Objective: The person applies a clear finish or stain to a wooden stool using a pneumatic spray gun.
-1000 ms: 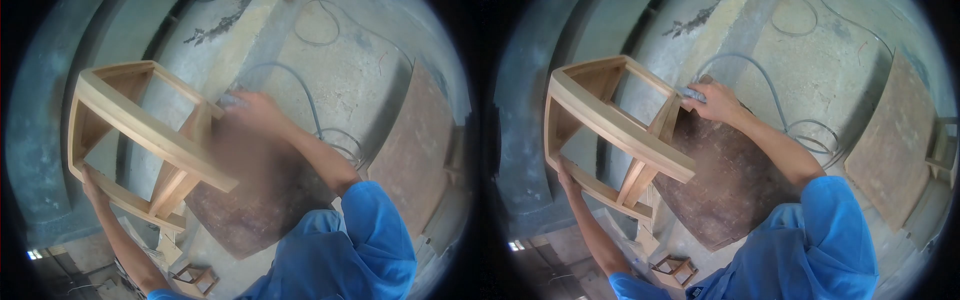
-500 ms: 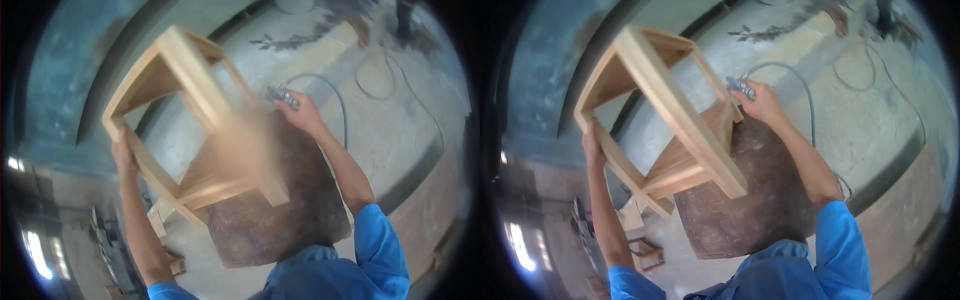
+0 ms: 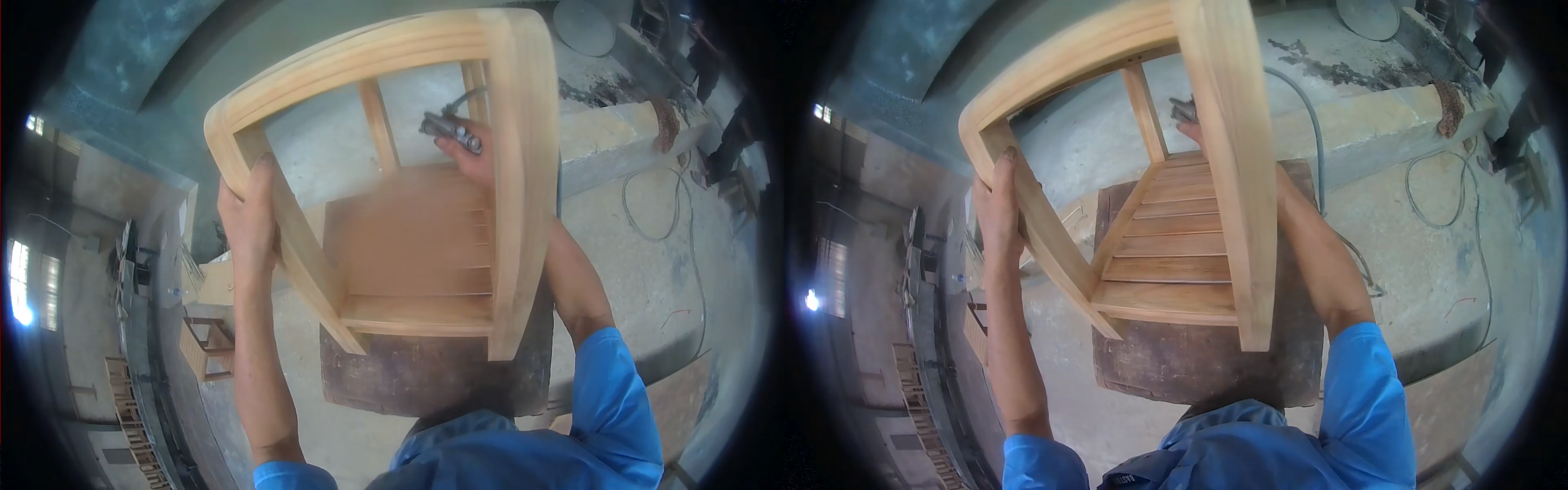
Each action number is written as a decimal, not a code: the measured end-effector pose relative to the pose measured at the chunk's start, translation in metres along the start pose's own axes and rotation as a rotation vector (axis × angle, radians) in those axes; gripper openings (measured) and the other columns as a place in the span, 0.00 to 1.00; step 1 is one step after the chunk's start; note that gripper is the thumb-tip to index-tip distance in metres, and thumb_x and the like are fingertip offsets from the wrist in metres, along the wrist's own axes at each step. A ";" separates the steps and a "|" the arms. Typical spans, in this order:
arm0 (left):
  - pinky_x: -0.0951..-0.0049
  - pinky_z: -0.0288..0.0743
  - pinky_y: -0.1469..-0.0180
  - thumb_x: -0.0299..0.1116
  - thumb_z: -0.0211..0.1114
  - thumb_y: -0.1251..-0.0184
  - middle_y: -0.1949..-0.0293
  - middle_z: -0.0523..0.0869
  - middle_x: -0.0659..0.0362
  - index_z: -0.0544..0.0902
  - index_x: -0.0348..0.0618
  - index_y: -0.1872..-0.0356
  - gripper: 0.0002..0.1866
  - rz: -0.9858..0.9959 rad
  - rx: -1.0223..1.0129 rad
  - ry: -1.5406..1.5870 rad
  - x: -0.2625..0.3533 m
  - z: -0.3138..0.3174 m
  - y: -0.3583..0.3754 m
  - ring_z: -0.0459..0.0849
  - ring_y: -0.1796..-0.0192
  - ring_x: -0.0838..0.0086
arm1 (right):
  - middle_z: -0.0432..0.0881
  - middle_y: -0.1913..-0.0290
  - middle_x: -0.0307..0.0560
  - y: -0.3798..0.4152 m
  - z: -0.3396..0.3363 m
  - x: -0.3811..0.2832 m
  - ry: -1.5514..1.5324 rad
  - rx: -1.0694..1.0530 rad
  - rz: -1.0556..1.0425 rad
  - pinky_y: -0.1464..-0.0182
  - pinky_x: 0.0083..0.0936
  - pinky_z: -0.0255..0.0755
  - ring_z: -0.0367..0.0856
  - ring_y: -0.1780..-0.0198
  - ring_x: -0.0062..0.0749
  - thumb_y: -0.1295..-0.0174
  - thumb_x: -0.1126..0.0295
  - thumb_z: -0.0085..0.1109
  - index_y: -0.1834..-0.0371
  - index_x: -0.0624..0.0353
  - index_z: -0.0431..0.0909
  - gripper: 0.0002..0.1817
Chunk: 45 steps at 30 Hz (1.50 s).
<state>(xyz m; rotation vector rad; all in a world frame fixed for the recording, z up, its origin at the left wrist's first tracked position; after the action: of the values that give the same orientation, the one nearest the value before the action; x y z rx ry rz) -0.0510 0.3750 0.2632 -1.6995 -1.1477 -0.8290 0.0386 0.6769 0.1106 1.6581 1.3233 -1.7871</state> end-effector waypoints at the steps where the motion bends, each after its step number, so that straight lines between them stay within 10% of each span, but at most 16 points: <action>1: 0.72 0.73 0.55 0.42 0.64 0.33 0.60 0.81 0.57 0.77 0.33 0.47 0.23 0.006 0.011 0.010 -0.002 -0.003 0.005 0.78 0.59 0.75 | 0.89 0.57 0.48 0.005 0.004 0.001 0.195 -0.060 0.066 0.53 0.26 0.78 0.85 0.59 0.26 0.37 0.59 0.69 0.41 0.62 0.81 0.25; 5: 0.72 0.73 0.54 0.41 0.64 0.32 0.59 0.81 0.56 0.76 0.33 0.48 0.22 0.043 0.034 0.013 -0.008 -0.017 0.033 0.78 0.58 0.75 | 0.90 0.59 0.50 0.053 0.018 0.016 0.413 -0.093 -0.245 0.55 0.27 0.79 0.88 0.60 0.32 0.37 0.59 0.68 0.40 0.60 0.81 0.25; 11: 0.70 0.74 0.54 0.40 0.69 0.36 0.59 0.81 0.56 0.75 0.33 0.46 0.24 -0.081 0.035 0.046 -0.063 -0.050 0.085 0.78 0.57 0.75 | 0.81 0.42 0.53 0.133 -0.054 0.047 0.117 -0.107 0.354 0.40 0.31 0.71 0.78 0.41 0.35 0.35 0.60 0.67 0.36 0.63 0.76 0.27; 14: 0.68 0.76 0.49 0.35 0.72 0.40 0.52 0.82 0.52 0.74 0.31 0.43 0.27 -0.027 0.032 0.043 -0.082 -0.071 0.142 0.80 0.50 0.71 | 0.83 0.47 0.51 0.183 -0.119 0.045 0.255 0.112 0.074 0.51 0.27 0.78 0.81 0.47 0.31 0.32 0.59 0.64 0.35 0.61 0.76 0.26; 18: 0.64 0.72 0.38 0.35 0.73 0.41 0.43 0.80 0.48 0.71 0.31 0.37 0.33 -0.111 -0.039 0.058 -0.148 -0.091 0.232 0.79 0.41 0.64 | 0.80 0.66 0.38 0.289 -0.160 0.004 -0.166 0.283 0.620 0.80 0.16 0.64 0.79 0.65 0.20 0.30 0.53 0.60 0.30 0.57 0.69 0.30; 23: 0.62 0.72 0.35 0.29 0.74 0.42 0.40 0.80 0.52 0.72 0.34 0.34 0.34 -0.466 -0.291 0.140 -0.311 -0.113 0.335 0.78 0.39 0.64 | 0.80 0.63 0.39 0.458 -0.172 -0.025 -0.210 0.518 0.807 0.77 0.17 0.66 0.80 0.62 0.23 0.29 0.48 0.58 0.29 0.51 0.65 0.31; 27: 0.60 0.72 0.34 0.37 0.74 0.39 0.39 0.81 0.52 0.69 0.38 0.30 0.37 -0.393 -1.133 0.003 -0.207 -0.105 0.317 0.78 0.36 0.60 | 0.80 0.63 0.39 0.588 -0.132 -0.089 -0.205 0.831 0.774 0.75 0.19 0.68 0.80 0.63 0.23 0.29 0.48 0.57 0.28 0.48 0.66 0.30; 28: 0.58 0.72 0.34 0.51 0.71 0.37 0.39 0.81 0.51 0.63 0.42 0.25 0.44 -0.027 -1.501 -0.102 -0.206 -0.110 0.295 0.78 0.36 0.56 | 0.80 0.63 0.39 0.622 -0.117 -0.100 -0.208 0.908 0.776 0.75 0.19 0.67 0.80 0.64 0.23 0.28 0.48 0.57 0.28 0.48 0.66 0.30; 30: 0.61 0.78 0.41 0.59 0.72 0.41 0.32 0.73 0.49 0.58 0.42 0.24 0.51 -0.450 -1.217 0.550 -0.199 -0.090 0.232 0.80 0.40 0.61 | 0.81 0.64 0.39 0.662 -0.109 -0.131 -0.186 1.055 0.716 0.75 0.20 0.69 0.79 0.65 0.22 0.28 0.50 0.56 0.29 0.49 0.67 0.28; 31: 0.58 0.75 0.37 0.65 0.58 0.31 0.32 0.72 0.48 0.58 0.44 0.23 0.46 -0.333 -1.449 1.032 -0.156 -0.072 0.210 0.77 0.36 0.58 | 0.81 0.64 0.39 0.682 -0.099 -0.135 -0.144 1.074 0.737 0.75 0.20 0.69 0.79 0.65 0.21 0.28 0.51 0.56 0.30 0.49 0.68 0.27; 34: 0.55 0.65 0.28 0.66 0.49 0.27 0.30 0.69 0.44 0.57 0.40 0.23 0.44 -0.640 -1.236 0.966 -0.149 0.031 0.136 0.70 0.30 0.54 | 0.82 0.64 0.38 0.741 -0.056 -0.171 -0.013 1.148 0.819 0.73 0.20 0.71 0.77 0.66 0.20 0.28 0.55 0.56 0.31 0.50 0.69 0.25; 40: 0.54 0.66 0.28 0.54 0.54 0.26 0.30 0.70 0.45 0.61 0.38 0.25 0.38 -0.143 -1.058 0.643 -0.027 0.121 0.167 0.71 0.30 0.55 | 0.82 0.58 0.42 0.782 -0.048 -0.222 0.057 1.309 0.642 0.58 0.26 0.78 0.80 0.60 0.25 0.30 0.62 0.58 0.28 0.57 0.68 0.28; 45: 0.51 0.68 0.29 0.51 0.55 0.27 0.31 0.71 0.45 0.61 0.41 0.25 0.36 -0.346 -1.004 0.780 -0.095 0.143 0.147 0.69 0.28 0.56 | 0.82 0.57 0.42 0.852 -0.023 -0.160 -0.006 1.378 0.752 0.55 0.28 0.78 0.80 0.59 0.25 0.30 0.62 0.59 0.28 0.58 0.67 0.29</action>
<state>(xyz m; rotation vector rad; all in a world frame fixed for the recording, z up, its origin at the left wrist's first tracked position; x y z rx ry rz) 0.0606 0.4505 0.0821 -1.5993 -0.4549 -2.3073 0.7573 0.2243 -0.0633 2.1836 -0.8290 -2.1590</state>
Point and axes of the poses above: each hand's wrist, its own y-axis away from the middle knuckle, its own z-axis out of the palm, x = y × z, the point moved 9 cm from there along -y, towards the middle knuckle
